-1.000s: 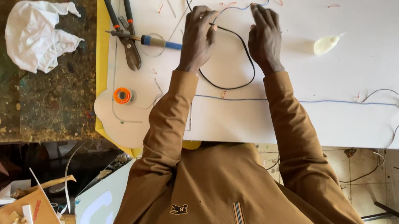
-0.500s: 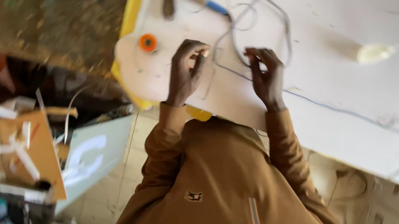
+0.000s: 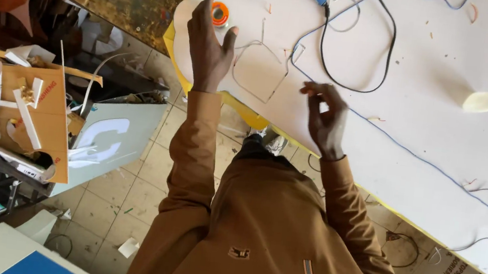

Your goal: Soldering electrical wires onto a sign template using a soldering iron

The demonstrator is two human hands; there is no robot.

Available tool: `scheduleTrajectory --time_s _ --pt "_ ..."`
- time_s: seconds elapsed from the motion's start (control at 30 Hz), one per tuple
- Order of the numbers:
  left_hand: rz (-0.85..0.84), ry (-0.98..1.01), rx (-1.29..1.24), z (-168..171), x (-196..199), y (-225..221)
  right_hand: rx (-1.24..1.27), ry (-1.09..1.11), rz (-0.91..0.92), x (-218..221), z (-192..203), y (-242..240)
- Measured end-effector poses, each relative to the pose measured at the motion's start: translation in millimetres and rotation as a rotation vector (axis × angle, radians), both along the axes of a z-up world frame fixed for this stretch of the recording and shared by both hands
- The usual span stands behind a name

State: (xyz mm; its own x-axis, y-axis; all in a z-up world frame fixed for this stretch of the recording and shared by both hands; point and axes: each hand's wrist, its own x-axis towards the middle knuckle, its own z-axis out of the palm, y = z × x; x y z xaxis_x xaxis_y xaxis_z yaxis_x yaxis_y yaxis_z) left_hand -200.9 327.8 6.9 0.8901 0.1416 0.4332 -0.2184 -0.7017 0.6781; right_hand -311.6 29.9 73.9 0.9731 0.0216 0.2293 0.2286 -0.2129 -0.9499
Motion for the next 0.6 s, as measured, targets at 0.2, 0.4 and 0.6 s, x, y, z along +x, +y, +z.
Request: scheduleTrajectory --time_s 0.2,0.4,0.6 --pt "-0.045 -0.08 -0.234 39.0 -7.8 -14.5 -0.045 0.002 0.177 -21.8 8.6 5.1" --pt "-0.179 0.047 -0.892 67.3 -54.9 -77.0 0.228 0.349 0.163 -12.3 11.0 -1.1" --pt "-0.382 0.033 -1.09 95.3 -57.2 -106.6 0.576 0.488 0.251 22.1 44.6 22.3"
